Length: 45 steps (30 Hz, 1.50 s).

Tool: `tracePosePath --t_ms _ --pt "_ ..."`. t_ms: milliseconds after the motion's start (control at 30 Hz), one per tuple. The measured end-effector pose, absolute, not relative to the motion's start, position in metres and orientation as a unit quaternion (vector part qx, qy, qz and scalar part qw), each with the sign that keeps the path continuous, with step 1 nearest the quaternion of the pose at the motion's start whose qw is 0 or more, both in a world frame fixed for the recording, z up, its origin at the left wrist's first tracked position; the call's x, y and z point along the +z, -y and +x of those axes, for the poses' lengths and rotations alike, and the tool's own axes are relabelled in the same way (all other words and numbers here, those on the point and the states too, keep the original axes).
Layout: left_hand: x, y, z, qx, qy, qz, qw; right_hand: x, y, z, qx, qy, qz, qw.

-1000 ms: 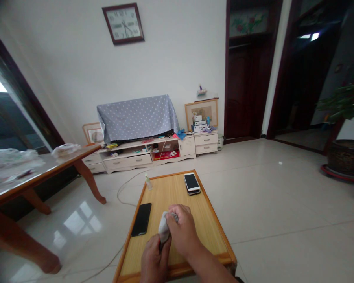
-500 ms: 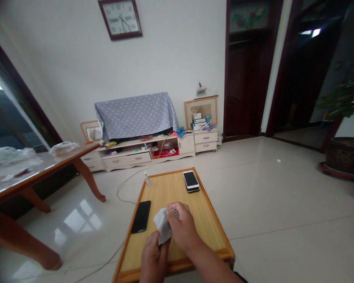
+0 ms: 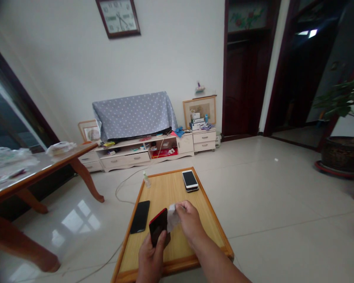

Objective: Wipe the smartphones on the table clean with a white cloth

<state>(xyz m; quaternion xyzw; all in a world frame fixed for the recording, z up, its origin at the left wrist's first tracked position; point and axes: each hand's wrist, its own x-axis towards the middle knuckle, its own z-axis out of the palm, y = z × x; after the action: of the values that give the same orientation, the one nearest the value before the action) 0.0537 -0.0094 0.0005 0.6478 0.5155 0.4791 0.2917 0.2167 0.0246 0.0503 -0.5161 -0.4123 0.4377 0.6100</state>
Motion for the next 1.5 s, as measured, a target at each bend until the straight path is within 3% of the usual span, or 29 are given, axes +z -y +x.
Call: tracePosePath --t_ms 233,433,733,967,1133,1333,1500 --pt "0.009 0.012 0.062 0.492 -0.486 0.599 0.404 0.064 -0.006 0.197 0.503 0.449 -0.413 0.613" --pt "0.015 0.006 0.052 0.511 -0.539 0.551 0.379 0.053 -0.002 0.190 0.486 0.563 -0.394 0.539" --pt "0.009 -0.001 0.049 0.515 -0.520 0.542 0.414 0.037 -0.009 0.193 0.532 0.502 -0.450 0.512" --pt "0.008 -0.007 0.030 0.543 -0.539 0.551 0.333 0.057 -0.009 0.226 0.361 0.675 -0.490 0.417" --pt "0.008 -0.011 0.018 0.467 -0.551 0.601 0.342 0.057 -0.008 0.235 0.226 0.774 -0.488 0.335" --pt "0.007 -0.016 0.008 0.387 -0.517 0.650 0.400 0.056 -0.007 0.232 0.206 0.790 -0.489 0.306" --pt "0.007 -0.012 0.007 0.374 -0.509 0.679 0.373 0.053 -0.017 0.241 0.243 0.777 -0.453 0.364"
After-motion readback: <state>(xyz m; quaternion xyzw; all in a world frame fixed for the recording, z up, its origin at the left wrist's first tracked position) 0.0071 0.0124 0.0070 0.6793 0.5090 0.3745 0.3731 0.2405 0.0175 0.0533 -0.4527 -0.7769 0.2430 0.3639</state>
